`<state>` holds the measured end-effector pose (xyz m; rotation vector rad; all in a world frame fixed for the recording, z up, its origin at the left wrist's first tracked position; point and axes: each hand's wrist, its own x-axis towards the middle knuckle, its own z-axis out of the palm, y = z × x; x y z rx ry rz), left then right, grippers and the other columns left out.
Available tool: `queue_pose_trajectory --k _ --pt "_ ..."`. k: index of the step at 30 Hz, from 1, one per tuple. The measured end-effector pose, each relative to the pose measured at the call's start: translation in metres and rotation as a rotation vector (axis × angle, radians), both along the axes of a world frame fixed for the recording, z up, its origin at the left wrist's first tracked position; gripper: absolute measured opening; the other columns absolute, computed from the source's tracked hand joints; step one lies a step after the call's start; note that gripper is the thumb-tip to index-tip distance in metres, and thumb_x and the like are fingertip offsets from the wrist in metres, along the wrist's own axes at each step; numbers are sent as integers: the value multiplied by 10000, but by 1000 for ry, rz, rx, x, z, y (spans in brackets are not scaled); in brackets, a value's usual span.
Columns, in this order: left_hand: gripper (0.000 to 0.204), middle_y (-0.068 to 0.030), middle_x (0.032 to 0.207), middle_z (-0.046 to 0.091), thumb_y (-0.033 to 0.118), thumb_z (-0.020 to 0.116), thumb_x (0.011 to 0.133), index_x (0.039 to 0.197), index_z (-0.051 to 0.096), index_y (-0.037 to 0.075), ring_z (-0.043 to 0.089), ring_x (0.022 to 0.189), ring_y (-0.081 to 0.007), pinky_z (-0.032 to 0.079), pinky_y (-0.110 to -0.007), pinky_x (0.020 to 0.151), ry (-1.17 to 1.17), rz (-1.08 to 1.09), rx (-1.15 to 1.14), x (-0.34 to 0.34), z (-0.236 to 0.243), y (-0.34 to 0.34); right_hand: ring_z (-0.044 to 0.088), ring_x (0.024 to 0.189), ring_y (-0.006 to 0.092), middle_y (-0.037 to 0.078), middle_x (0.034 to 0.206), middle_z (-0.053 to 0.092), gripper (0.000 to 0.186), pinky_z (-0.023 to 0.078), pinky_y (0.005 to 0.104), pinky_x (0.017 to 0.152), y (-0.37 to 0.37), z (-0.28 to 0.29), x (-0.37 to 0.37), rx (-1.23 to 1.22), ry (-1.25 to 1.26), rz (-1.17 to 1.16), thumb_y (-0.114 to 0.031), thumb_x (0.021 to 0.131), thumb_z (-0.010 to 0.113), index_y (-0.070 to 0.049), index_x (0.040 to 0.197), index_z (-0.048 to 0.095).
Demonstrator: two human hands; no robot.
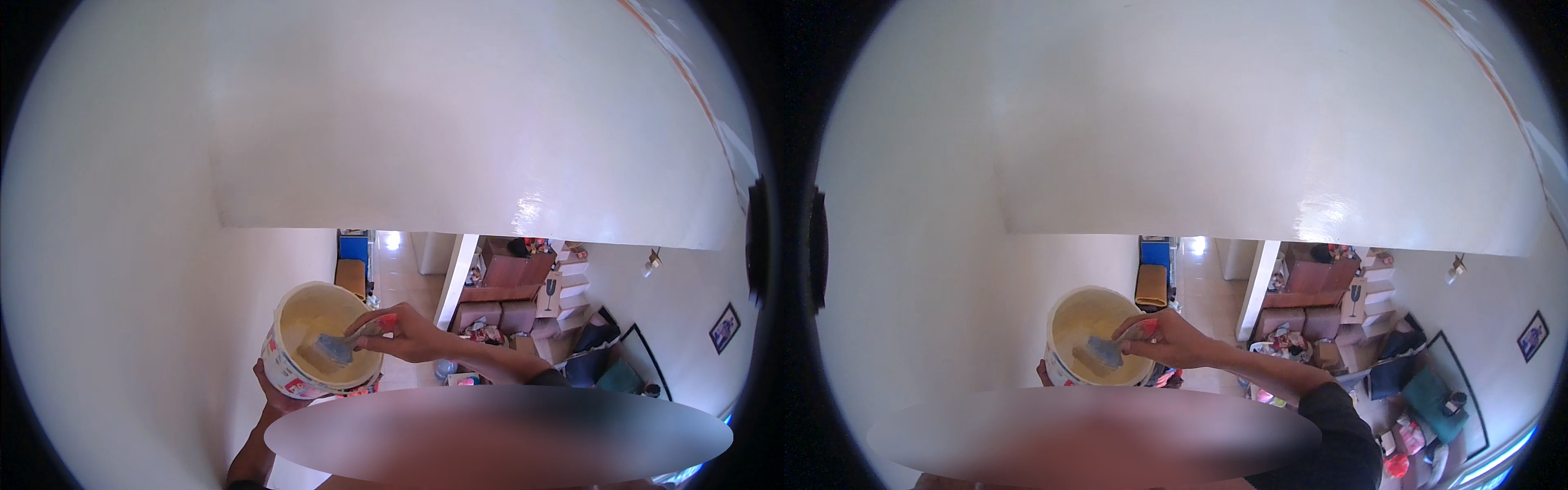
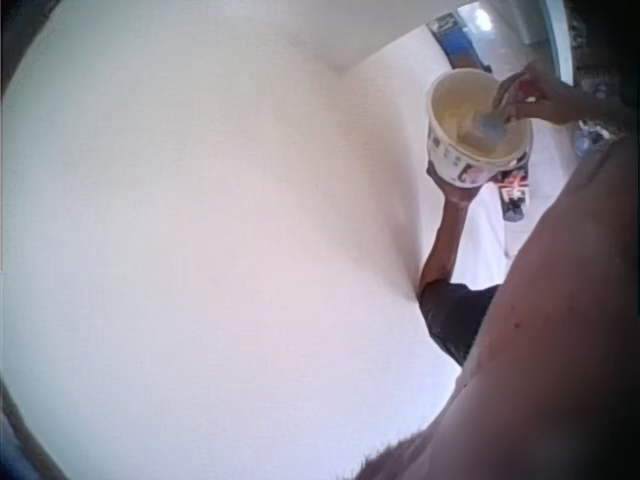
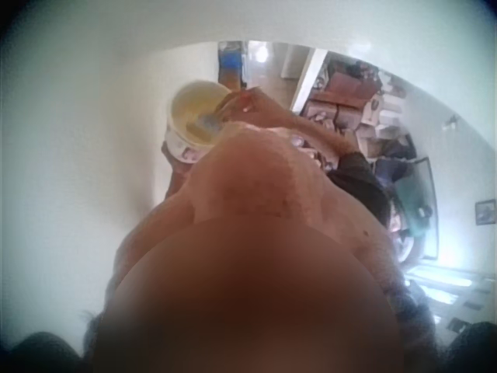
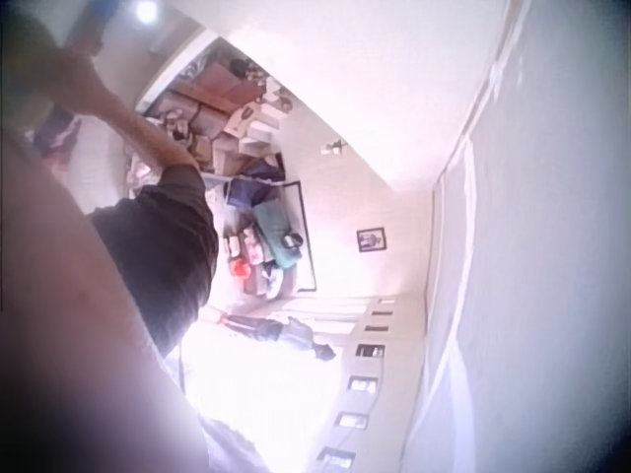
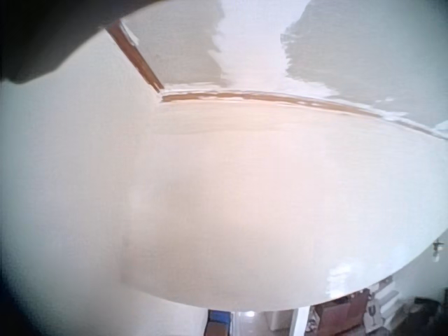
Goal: The person paints a white ceiling using a paintbrush and a bucket of paint. They repeatedly dip the brush into the bucket and apply paint to the ceiling surface in a repetitive motion.
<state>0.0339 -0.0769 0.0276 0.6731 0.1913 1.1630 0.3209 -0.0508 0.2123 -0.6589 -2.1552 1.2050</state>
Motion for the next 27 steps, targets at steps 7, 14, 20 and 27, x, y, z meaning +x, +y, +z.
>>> queue_pose_trajectory --k 7,14,20,27 --pt "1026 -126 1601 388 887 396 807 1612 303 259 422 1443 -402 460 -672 1060 8 -6 6 1 0 2 712 873 143 113 994 762 257 588 310 793 5 -7 3 -185 247 8 -142 1011 666 36 1196 676" --pt "1029 -128 1602 387 889 398 804 1613 301 261 418 1445 -406 459 -679 1057 -15 34 35 2 1 -5 723 823 188 115 976 764 179 587 333 745 53 115 37 320 616 -263 -122 992 655 27 1066 722" --pt "1012 -129 1615 369 869 394 813 1620 285 268 406 1454 -409 441 -709 1053 -67 46 46 10 5 -2 754 937 219 115 998 777 326 592 367 845 92 296 12 985 712 -223 -245 1040 584 32 1137 725" --pt "997 -122 1627 363 849 406 810 1623 287 284 417 1446 -409 410 -743 1055 -71 36 54 12 5 8 729 740 181 91 843 747 185 582 318 631 176 430 -106 869 931 2 -180 954 666 -6 961 729"
